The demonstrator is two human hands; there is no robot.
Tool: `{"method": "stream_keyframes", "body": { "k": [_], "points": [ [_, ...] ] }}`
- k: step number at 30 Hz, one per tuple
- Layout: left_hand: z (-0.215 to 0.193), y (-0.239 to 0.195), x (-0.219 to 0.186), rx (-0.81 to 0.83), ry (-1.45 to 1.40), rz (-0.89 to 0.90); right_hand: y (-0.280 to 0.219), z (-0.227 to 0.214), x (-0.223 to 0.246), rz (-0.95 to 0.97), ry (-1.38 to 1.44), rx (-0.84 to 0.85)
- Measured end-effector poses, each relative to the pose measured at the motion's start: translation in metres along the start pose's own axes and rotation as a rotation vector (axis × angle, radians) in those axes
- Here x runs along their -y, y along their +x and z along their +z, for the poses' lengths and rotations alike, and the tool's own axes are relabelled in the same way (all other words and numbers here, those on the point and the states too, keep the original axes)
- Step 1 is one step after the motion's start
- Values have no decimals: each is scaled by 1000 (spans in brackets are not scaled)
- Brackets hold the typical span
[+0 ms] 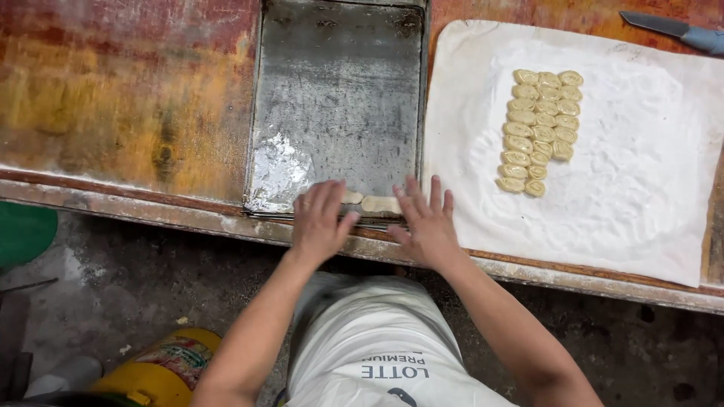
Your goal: The person arranges small oval dough pieces onto a metal baking tray. They pick up each piece from a floured cloth and place it in neat rows on the tray, continuing until the tray is filled.
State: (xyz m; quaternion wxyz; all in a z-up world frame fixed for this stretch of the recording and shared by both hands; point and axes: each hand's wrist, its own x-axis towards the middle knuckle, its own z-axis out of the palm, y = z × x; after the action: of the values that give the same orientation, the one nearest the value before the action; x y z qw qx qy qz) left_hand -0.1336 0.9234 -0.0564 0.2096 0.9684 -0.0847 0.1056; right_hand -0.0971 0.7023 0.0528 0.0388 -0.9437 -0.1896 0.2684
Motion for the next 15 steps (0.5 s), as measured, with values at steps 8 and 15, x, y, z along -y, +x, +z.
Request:
{"method": "stream_keyframes", "body": {
  "k": [8, 15],
  "points": [
    [50, 71, 28, 104, -147, 138, 28, 36, -51, 62, 311, -482],
    [64, 75, -8, 140, -181, 180, 76, 71, -69, -163, 95, -550]
  ]
}}
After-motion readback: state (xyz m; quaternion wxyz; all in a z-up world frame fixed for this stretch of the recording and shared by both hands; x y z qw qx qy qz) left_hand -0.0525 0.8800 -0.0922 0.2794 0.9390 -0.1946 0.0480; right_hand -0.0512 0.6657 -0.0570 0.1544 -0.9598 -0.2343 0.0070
